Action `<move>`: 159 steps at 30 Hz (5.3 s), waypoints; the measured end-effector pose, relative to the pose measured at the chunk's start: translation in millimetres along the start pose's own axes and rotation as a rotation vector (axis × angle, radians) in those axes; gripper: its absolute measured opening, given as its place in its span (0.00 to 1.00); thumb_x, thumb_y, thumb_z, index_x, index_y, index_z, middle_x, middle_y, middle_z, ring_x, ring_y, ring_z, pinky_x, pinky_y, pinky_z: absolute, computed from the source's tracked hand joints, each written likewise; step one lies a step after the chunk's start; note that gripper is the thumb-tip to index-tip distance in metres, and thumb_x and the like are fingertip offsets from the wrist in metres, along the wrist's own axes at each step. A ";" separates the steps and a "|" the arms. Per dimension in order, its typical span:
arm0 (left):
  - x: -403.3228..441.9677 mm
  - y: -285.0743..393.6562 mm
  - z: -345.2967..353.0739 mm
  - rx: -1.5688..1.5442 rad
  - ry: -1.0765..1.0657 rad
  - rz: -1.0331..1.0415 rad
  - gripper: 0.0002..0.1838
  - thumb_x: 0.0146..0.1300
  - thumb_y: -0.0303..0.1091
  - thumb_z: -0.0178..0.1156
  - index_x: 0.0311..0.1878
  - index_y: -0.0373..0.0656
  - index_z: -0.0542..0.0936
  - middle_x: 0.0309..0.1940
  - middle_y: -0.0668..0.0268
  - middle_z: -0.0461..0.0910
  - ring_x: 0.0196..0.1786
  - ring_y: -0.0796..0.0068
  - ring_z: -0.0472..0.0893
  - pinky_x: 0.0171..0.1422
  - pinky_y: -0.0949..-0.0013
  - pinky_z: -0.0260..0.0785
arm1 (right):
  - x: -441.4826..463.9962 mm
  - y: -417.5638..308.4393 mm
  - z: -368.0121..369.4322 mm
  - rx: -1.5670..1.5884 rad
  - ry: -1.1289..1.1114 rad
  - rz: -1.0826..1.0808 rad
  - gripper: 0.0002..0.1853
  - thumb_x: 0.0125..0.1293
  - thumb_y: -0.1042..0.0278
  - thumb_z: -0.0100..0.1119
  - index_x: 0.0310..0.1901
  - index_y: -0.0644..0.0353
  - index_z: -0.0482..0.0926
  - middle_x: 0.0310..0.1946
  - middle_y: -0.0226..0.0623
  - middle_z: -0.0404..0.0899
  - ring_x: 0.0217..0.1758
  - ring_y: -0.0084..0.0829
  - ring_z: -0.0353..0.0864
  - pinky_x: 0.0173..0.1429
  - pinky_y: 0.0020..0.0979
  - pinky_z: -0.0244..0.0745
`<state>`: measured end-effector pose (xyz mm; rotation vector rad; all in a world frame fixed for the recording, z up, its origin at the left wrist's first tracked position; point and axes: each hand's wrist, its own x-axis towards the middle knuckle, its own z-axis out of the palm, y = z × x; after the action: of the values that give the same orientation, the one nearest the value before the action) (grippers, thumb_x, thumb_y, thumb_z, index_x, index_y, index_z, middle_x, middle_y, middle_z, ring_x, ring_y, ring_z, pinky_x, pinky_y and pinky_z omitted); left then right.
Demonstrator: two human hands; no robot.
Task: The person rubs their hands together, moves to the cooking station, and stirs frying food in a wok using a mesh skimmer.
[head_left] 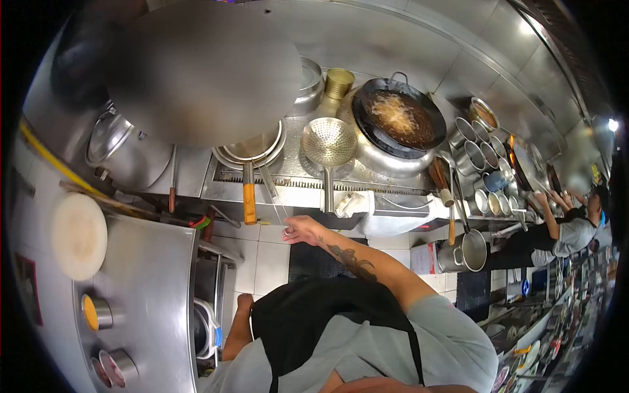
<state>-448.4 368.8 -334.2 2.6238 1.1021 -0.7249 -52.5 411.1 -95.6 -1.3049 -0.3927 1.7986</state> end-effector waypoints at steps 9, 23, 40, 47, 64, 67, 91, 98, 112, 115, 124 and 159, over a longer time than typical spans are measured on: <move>-23.5 0.8 61.4 -0.159 -0.070 -0.112 0.06 0.50 0.26 0.56 0.24 0.45 0.83 0.30 0.57 0.83 0.37 0.59 0.84 0.42 0.58 0.76 | -11.9 -82.5 38.7 0.135 -0.121 -0.206 0.08 0.69 0.63 0.55 0.44 0.54 0.69 0.22 0.25 0.70 0.16 0.21 0.66 0.21 0.30 0.66; 46.8 54.3 0.2 -0.710 0.072 -0.254 0.10 0.55 0.28 0.49 0.27 0.35 0.78 0.29 0.49 0.81 0.36 0.51 0.81 0.43 0.56 0.73 | -245.4 -184.4 -180.2 -0.256 0.554 -0.716 0.15 0.67 0.71 0.51 0.55 0.62 0.70 0.21 0.28 0.72 0.12 0.18 0.63 0.14 0.20 0.55; 25.8 158.9 15.1 -0.639 0.056 -0.313 0.11 0.55 0.28 0.50 0.28 0.29 0.77 0.30 0.43 0.80 0.34 0.49 0.81 0.39 0.53 0.73 | -260.3 -177.7 -394.6 -0.146 0.768 -0.435 0.08 0.69 0.72 0.45 0.48 0.56 0.69 0.21 0.30 0.72 0.12 0.18 0.64 0.12 0.22 0.53; 16.5 134.3 13.7 -0.779 0.208 -0.612 0.09 0.53 0.27 0.51 0.26 0.30 0.78 0.28 0.43 0.81 0.35 0.48 0.82 0.39 0.54 0.74 | -245.1 -180.8 -377.9 0.210 0.403 -0.439 0.05 0.70 0.73 0.47 0.46 0.60 0.68 0.22 0.30 0.72 0.14 0.18 0.60 0.13 0.21 0.53; 46.9 105.1 0.1 -0.867 0.114 -0.667 0.13 0.53 0.32 0.52 0.25 0.31 0.80 0.31 0.44 0.82 0.40 0.49 0.83 0.47 0.58 0.74 | -259.0 -182.1 -336.1 -0.035 0.719 -0.470 0.09 0.67 0.72 0.48 0.48 0.58 0.70 0.21 0.28 0.73 0.12 0.18 0.64 0.11 0.20 0.54; 57.0 99.1 3.6 -0.482 0.114 -0.353 0.14 0.52 0.34 0.53 0.24 0.31 0.80 0.31 0.43 0.81 0.40 0.48 0.82 0.48 0.57 0.74 | -256.9 -182.0 -339.9 -0.045 0.716 -0.452 0.10 0.66 0.73 0.49 0.49 0.58 0.70 0.20 0.28 0.73 0.12 0.17 0.65 0.12 0.21 0.53; 51.8 110.2 21.3 -0.536 0.108 -0.325 0.16 0.47 0.40 0.54 0.21 0.34 0.80 0.30 0.44 0.80 0.40 0.47 0.80 0.49 0.56 0.73 | -283.9 -157.9 -335.0 0.028 0.435 -0.462 0.10 0.69 0.73 0.44 0.51 0.57 0.66 0.22 0.30 0.69 0.12 0.17 0.60 0.09 0.18 0.49; 42.3 110.3 21.8 -0.455 0.057 -0.248 0.13 0.44 0.40 0.57 0.18 0.39 0.80 0.29 0.47 0.81 0.37 0.50 0.81 0.46 0.55 0.73 | -322.0 -152.3 -325.9 -0.131 0.570 -0.418 0.12 0.67 0.74 0.47 0.51 0.58 0.68 0.19 0.30 0.71 0.10 0.18 0.61 0.12 0.21 0.52; 67.2 109.7 16.8 -0.684 0.208 -0.331 0.12 0.41 0.36 0.58 0.17 0.34 0.77 0.25 0.41 0.78 0.33 0.42 0.78 0.43 0.52 0.73 | -298.8 -166.6 -321.2 -0.559 0.770 -0.455 0.09 0.66 0.72 0.46 0.45 0.55 0.74 0.17 0.24 0.71 0.11 0.17 0.64 0.13 0.22 0.52; 65.1 106.3 16.5 -0.712 0.118 -0.355 0.12 0.41 0.36 0.58 0.17 0.34 0.77 0.25 0.43 0.79 0.32 0.44 0.79 0.41 0.52 0.73 | -276.1 -175.5 -330.9 -0.661 0.834 -0.413 0.15 0.68 0.69 0.47 0.54 0.57 0.74 0.17 0.27 0.72 0.13 0.18 0.68 0.15 0.24 0.56; 45.6 101.4 16.1 -0.190 -0.077 0.075 0.14 0.44 0.45 0.59 0.22 0.43 0.83 0.29 0.53 0.83 0.37 0.53 0.82 0.43 0.54 0.74 | -258.5 -183.8 -320.5 -0.311 0.706 -0.451 0.15 0.66 0.73 0.47 0.54 0.58 0.71 0.19 0.25 0.72 0.11 0.18 0.64 0.12 0.22 0.52; 57.5 108.8 11.0 -0.521 0.001 -0.154 0.13 0.41 0.41 0.63 0.17 0.40 0.80 0.25 0.51 0.81 0.34 0.51 0.81 0.41 0.55 0.73 | -309.1 -179.1 -284.0 -0.752 0.745 -0.462 0.11 0.68 0.70 0.46 0.49 0.61 0.74 0.17 0.26 0.70 0.11 0.19 0.66 0.14 0.24 0.58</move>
<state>-340.2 323.8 -373.3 2.1191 1.2959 -0.3908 307.5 211.4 101.3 -2.0610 -0.8940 0.6878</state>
